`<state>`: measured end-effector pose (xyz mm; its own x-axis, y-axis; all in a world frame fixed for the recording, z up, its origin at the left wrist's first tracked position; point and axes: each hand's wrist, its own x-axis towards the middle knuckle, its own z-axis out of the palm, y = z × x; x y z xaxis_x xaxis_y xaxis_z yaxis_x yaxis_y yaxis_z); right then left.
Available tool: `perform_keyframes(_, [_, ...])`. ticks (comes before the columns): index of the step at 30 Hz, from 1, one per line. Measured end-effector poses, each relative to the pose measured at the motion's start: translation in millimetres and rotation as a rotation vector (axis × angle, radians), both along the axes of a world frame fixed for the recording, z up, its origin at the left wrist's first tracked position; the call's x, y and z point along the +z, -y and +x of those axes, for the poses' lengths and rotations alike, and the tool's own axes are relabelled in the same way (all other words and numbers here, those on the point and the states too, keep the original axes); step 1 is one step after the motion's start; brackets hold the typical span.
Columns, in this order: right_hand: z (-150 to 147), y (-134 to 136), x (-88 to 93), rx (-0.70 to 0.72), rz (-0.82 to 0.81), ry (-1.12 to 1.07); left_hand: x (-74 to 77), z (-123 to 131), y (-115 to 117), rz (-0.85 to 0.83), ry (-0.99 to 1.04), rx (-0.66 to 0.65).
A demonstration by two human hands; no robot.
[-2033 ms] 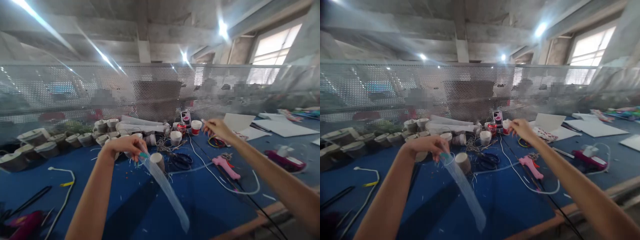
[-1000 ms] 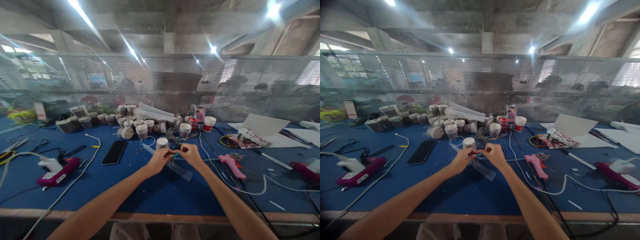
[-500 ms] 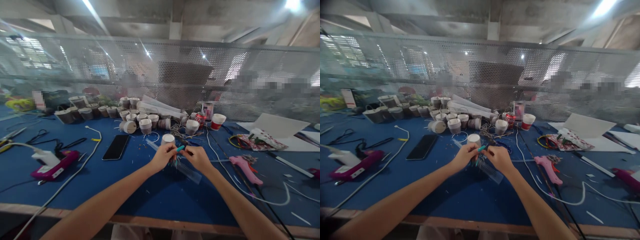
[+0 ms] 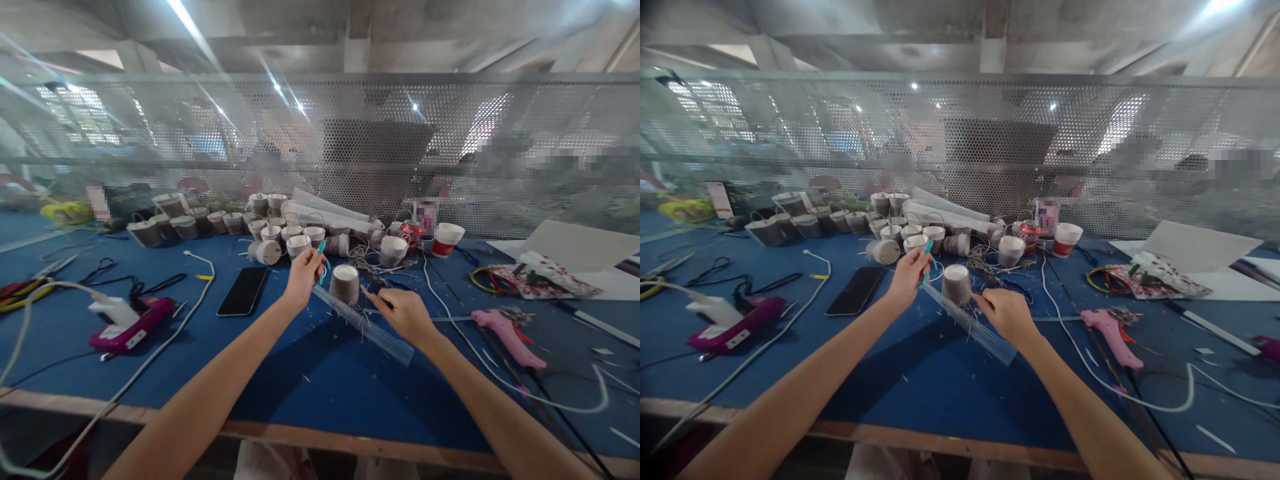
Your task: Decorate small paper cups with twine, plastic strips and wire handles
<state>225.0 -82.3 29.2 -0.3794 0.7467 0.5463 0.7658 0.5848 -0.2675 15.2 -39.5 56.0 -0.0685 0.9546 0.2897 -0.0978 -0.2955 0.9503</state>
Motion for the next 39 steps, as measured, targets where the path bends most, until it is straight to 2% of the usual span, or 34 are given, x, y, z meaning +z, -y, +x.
perform_keyframes(3, [0, 0, 0.9, -0.041, -0.019, -0.014, 5.4, -22, -11, 0.111, -0.223, 0.215])
perform_keyframes(6, [0, 1, 2.4, -0.049, -0.062, -0.016, 1.1, -36, -20, 0.126, -0.459, 0.381])
perform_keyframes(8, [-2, 3, 3.5, -0.066, -0.067, 0.038, -5.1, -37, -22, 0.226, -0.662, 0.482])
perform_keyframes(13, [-5, 10, 4.3, -0.156, -0.147, 0.234, -12.5, -25, -12, 0.404, -0.949, 0.731])
perform_keyframes(14, [-5, 11, 4.1, -0.150, -0.197, 0.242, -12.2, -23, -9, 0.430, -1.011, 0.723])
perform_keyframes(18, [-3, 10, 1.8, -0.011, -0.407, 0.157, -14.6, -16, -1, 0.467, -1.167, 0.502])
perform_keyframes(20, [-3, 9, 0.2, 0.056, -0.482, 0.102, -19.1, -11, 2, 0.496, -1.082, 0.470])
perform_keyframes(22, [-4, 7, -0.9, 0.106, -0.495, 0.066, -22.6, -5, 7, 0.600, -0.930, 0.431])
perform_keyframes(24, [-5, 6, -0.3, 0.163, -0.429, 0.057, -22.6, 0, 14, 0.776, -0.884, 0.348])
perform_keyframes(27, [-5, 5, 4.4, 0.254, -0.285, 0.035, -17.2, 5, 24, 0.995, -0.984, 0.243])
perform_keyframes(30, [0, 3, 11.5, 0.312, -0.187, -0.024, -12.8, 8, 30, 1.076, -1.131, 0.113])
perform_keyframes(33, [7, 3, 19.3, 0.319, -0.133, -0.110, -13.7, 9, 28, 1.079, -1.313, 0.024])
perform_keyframes(37, [13, 9, 33.1, 0.235, -0.071, -0.138, -17.7, 8, 23, 1.038, -1.490, 0.060])
perform_keyframes(39, [14, 13, 40.8, 0.037, 0.048, -0.130, -18.2, 7, 22, 1.031, -1.495, 0.122])
